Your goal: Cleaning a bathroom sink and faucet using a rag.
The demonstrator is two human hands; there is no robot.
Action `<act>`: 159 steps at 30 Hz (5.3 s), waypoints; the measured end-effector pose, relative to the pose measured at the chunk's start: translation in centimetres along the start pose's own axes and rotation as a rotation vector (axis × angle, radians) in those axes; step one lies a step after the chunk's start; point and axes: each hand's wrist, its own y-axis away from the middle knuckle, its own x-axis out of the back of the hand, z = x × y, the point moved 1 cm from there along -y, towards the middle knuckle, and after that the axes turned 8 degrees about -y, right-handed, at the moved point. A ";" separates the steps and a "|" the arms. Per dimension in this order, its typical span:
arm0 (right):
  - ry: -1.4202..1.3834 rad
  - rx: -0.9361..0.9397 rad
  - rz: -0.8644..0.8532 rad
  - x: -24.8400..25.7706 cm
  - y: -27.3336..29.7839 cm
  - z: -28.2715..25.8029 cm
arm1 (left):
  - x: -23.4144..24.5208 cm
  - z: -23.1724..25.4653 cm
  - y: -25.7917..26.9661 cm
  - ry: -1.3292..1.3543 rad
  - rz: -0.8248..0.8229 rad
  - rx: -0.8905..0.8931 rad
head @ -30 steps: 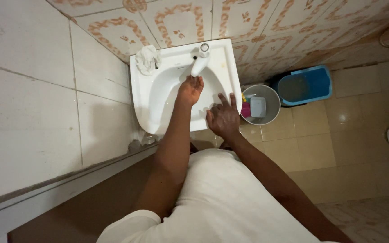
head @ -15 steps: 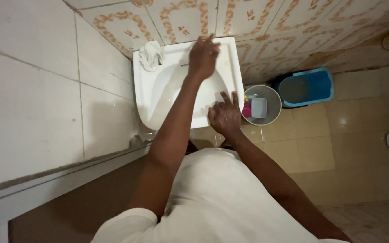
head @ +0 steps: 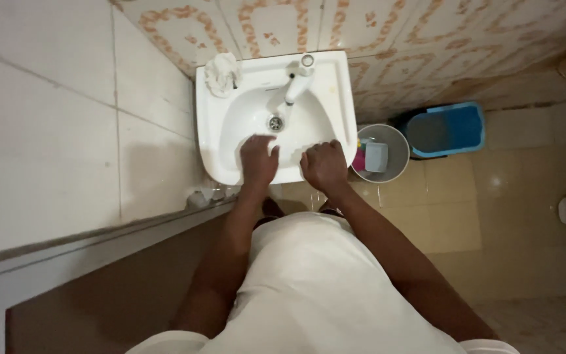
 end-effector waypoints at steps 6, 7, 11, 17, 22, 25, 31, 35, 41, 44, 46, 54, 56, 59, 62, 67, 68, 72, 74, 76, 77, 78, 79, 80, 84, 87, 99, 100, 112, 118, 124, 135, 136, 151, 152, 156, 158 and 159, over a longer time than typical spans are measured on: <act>-0.646 -0.229 -0.061 -7.3 -8.3 3.4 | 4.9 -0.2 2.3 -0.270 -0.045 0.298; -0.641 -0.216 -0.069 -8.1 -9.1 4.1 | 5.1 -0.3 2.4 -0.269 -0.034 0.311; -1.738 -0.739 -0.242 -11.2 -12.4 5.3 | 5.1 -1.5 2.4 -0.250 0.136 0.220; -2.064 -0.749 -0.175 -13.1 -14.7 5.2 | 5.8 -2.4 2.7 -0.160 0.232 0.177; -2.268 -0.798 -0.188 -13.2 -17.5 6.0 | 6.0 -2.7 2.7 -0.113 0.202 0.125; -2.333 -0.722 -0.213 -12.3 -17.1 6.5 | 5.8 -2.9 2.5 -0.148 0.212 0.111; -2.322 -0.643 -0.479 -8.1 -10.2 6.5 | 5.3 -3.4 2.6 -0.113 0.188 0.101; -1.263 -0.353 0.203 -2.5 -2.7 5.4 | 5.5 -3.3 2.6 -0.157 0.197 0.100; -0.080 0.269 0.185 1.0 -0.2 4.2 | 6.4 -2.6 2.5 -0.139 0.145 0.125; 0.145 0.180 0.098 1.5 -3.8 4.8 | 5.9 -2.9 2.2 -0.165 0.160 0.113; 0.198 0.086 0.033 1.4 -6.4 5.2 | 5.8 -2.8 2.9 -0.201 0.203 0.075; -0.411 -0.108 0.632 -1.4 -16.1 5.1 | 8.3 -2.0 2.6 -0.311 0.364 0.103; -0.360 -0.058 0.584 0.6 -15.2 -1.2 | 7.2 -2.8 2.8 -0.272 0.307 0.190; -0.245 0.118 0.518 -0.8 -16.1 -5.6 | 6.9 -3.0 3.4 -0.225 0.250 0.273; -0.229 0.281 0.485 -4.3 -20.0 -8.0 | 7.3 -3.1 3.2 -0.207 0.263 0.295; -0.421 0.366 0.247 -8.6 -22.1 -12.1 | 7.1 -3.3 3.5 -0.223 0.236 0.333; -0.294 0.405 0.123 -8.3 -21.0 -13.6 | 7.0 -3.5 3.5 -0.216 0.263 0.335; -0.257 0.461 -0.016 -11.0 -17.5 -12.8 | 6.7 -4.4 3.5 -0.112 0.314 0.405; -0.338 0.341 -0.042 -9.8 -16.3 -12.3 | 6.3 -5.1 3.6 -0.136 0.288 0.407; -0.423 0.213 -0.061 -9.5 -15.9 -10.7 | 6.2 -5.8 3.7 -0.164 0.257 0.398; -0.463 0.018 -0.116 -9.5 -15.9 -8.9 | 6.1 -5.8 3.7 -0.173 0.249 0.390; -0.500 -0.178 -0.173 -9.5 -16.0 -7.0 | 6.0 -5.7 3.6 -0.181 0.240 0.382; -0.498 -0.186 -0.170 -10.6 -15.7 -4.9 | 6.4 -5.5 3.5 -0.177 0.235 0.378; -0.714 -0.216 -0.096 -11.7 -15.4 -2.6 | 6.8 -5.3 3.4 -0.183 0.247 0.367; -1.588 -0.341 -0.090 -10.8 -12.1 0.7 | 7.6 -4.3 3.2 -0.213 0.246 0.338; -1.266 -0.722 0.038 -9.8 -11.2 1.9 | 7.5 -4.6 3.4 -0.196 0.314 0.269; -1.592 -0.644 -0.089 -14.1 -12.6 5.6 | 8.4 -4.3 1.3 -0.350 0.031 0.227; -1.593 -0.639 -0.090 -13.4 -11.5 4.6 | 8.1 -4.7 0.7 -0.352 0.036 0.227; 0.158 -0.101 -0.309 -9.0 -8.8 2.1 | 7.5 -3.0 0.6 -0.450 -0.211 0.047; 0.129 0.074 -0.332 -10.2 -10.0 1.0 | 6.7 -3.0 4.5 -0.239 -0.319 0.071; -0.158 0.066 -0.465 -13.6 -10.9 -1.2 | 6.3 -3.7 2.5 -0.210 -0.156 0.060; -0.083 0.368 -0.514 -12.7 -12.2 -2.2 | 6.1 -5.3 2.4 -0.033 0.108 0.086; -0.083 0.360 -0.514 -11.9 -11.1 -1.9 | 6.2 -5.2 2.6 -0.028 0.102 0.082; -0.314 -0.084 -0.224 -7.2 -10.1 -1.2 | 6.0 -5.4 2.5 -0.088 0.059 0.109; -0.276 -0.206 -0.057 -8.7 -10.4 -0.1 | 6.1 -5.3 2.5 -0.082 0.078 0.081; -0.235 0.192 -0.065 -8.8 -10.1 -1.4 | 6.7 -4.9 2.6 -0.052 0.115 0.052; -0.190 0.196 -0.011 -12.2 -10.5 1.8 | 6.8 -4.8 2.7 -0.068 0.100 0.073; -0.143 0.203 0.047 -13.7 -10.9 3.5 | 6.8 -4.8 2.5 -0.081 0.090 0.091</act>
